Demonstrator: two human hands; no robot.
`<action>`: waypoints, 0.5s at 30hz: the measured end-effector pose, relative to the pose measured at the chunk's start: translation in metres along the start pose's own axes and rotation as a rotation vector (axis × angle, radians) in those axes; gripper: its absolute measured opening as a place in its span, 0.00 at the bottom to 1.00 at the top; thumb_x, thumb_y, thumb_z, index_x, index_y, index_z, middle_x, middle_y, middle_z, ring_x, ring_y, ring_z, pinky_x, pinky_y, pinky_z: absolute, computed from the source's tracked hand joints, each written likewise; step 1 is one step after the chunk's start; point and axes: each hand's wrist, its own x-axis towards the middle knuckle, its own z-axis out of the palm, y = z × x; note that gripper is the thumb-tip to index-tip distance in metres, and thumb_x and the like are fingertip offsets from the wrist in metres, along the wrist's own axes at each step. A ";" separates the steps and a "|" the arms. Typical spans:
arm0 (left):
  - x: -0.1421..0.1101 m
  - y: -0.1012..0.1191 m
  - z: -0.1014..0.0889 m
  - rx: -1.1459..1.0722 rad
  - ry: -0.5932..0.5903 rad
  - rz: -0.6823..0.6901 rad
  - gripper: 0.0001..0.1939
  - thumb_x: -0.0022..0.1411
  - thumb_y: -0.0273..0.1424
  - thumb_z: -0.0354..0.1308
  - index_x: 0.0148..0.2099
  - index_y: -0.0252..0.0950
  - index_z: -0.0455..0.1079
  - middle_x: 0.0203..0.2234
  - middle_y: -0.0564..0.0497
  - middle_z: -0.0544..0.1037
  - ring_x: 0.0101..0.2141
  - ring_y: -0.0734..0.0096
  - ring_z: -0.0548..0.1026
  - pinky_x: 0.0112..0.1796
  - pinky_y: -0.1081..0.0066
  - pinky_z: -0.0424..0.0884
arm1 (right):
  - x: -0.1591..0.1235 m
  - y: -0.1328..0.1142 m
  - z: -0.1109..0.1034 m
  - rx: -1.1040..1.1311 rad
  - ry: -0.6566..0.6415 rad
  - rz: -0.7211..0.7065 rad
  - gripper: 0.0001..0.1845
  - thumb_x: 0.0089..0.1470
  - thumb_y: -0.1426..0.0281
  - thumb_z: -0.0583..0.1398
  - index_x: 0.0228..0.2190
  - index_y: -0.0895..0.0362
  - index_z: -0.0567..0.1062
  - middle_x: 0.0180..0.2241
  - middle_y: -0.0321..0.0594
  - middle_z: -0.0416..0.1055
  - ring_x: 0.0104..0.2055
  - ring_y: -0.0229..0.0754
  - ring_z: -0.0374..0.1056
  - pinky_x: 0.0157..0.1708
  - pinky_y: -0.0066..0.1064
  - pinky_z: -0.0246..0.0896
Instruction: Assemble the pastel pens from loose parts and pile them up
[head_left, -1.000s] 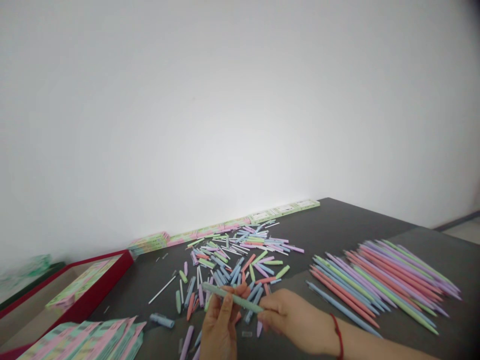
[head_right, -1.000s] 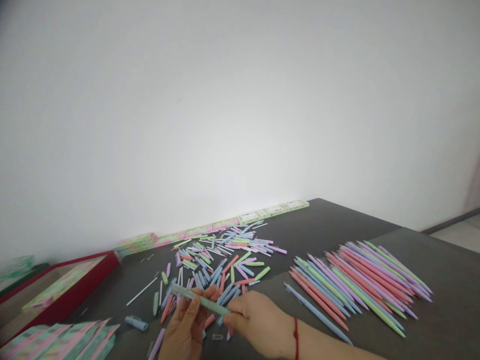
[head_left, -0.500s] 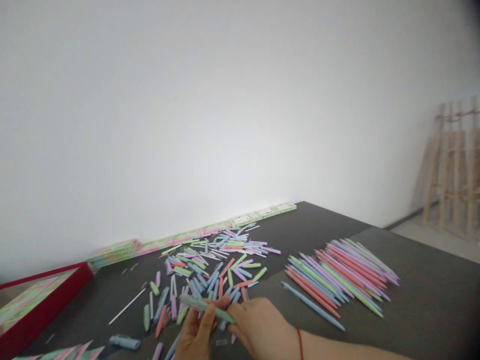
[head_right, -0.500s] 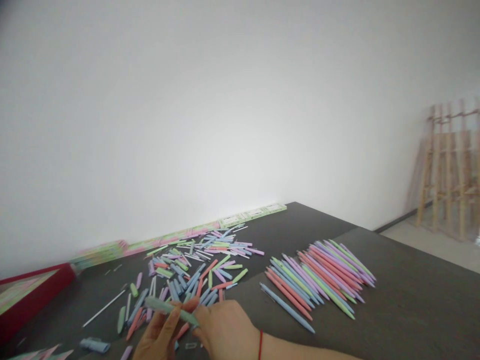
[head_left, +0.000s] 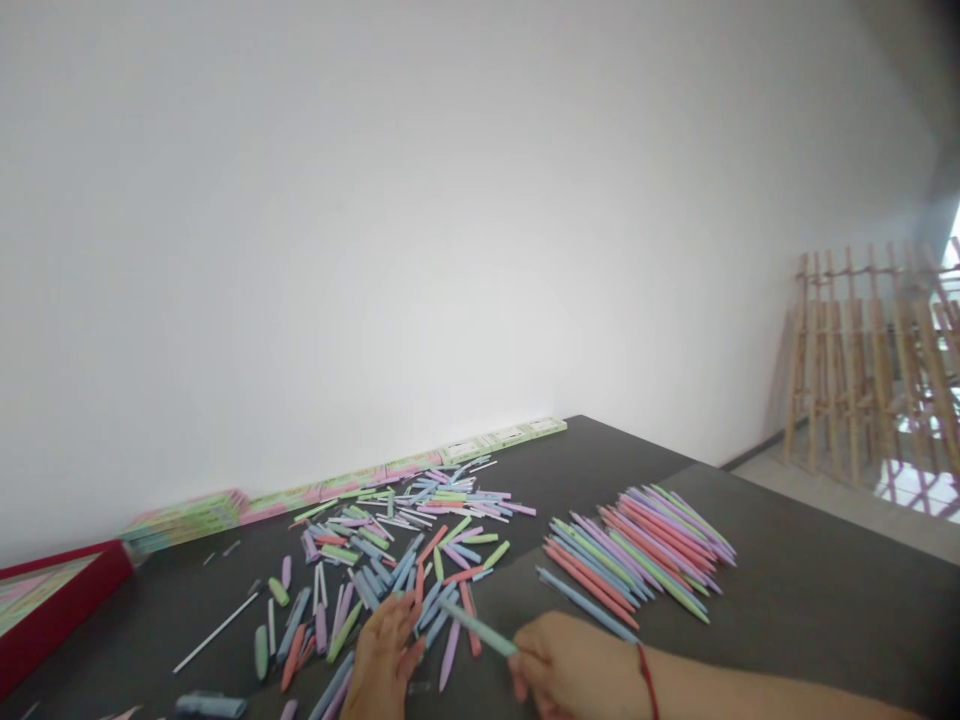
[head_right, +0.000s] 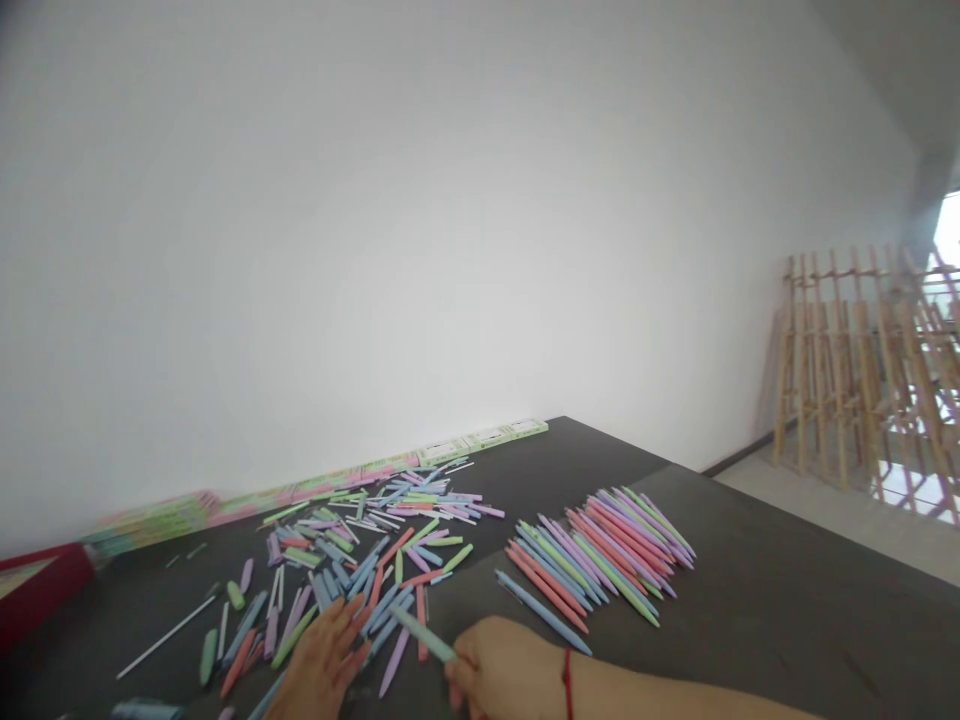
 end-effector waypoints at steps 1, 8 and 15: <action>0.002 0.000 0.004 -0.001 0.035 -0.016 0.23 0.54 0.46 0.55 0.47 0.38 0.64 0.50 0.39 0.72 0.52 0.48 0.68 0.46 0.53 0.68 | -0.011 0.006 -0.004 -0.153 0.070 0.018 0.16 0.57 0.71 0.48 0.28 0.59 0.74 0.17 0.36 0.71 0.22 0.37 0.69 0.25 0.25 0.59; -0.007 0.015 0.018 0.151 -0.023 0.032 0.17 0.57 0.44 0.53 0.44 0.39 0.67 0.45 0.42 0.75 0.50 0.53 0.71 0.46 0.55 0.68 | -0.030 0.041 -0.018 -0.791 0.366 0.276 0.14 0.58 0.72 0.51 0.33 0.62 0.75 0.28 0.52 0.77 0.32 0.53 0.74 0.28 0.34 0.61; -0.039 0.015 0.015 0.529 -0.363 0.337 0.15 0.63 0.41 0.45 0.35 0.39 0.69 0.26 0.52 0.76 0.30 0.67 0.74 0.36 0.70 0.68 | -0.011 0.039 -0.004 -1.042 0.519 0.126 0.09 0.48 0.75 0.60 0.35 0.60 0.74 0.34 0.50 0.74 0.36 0.51 0.71 0.31 0.35 0.63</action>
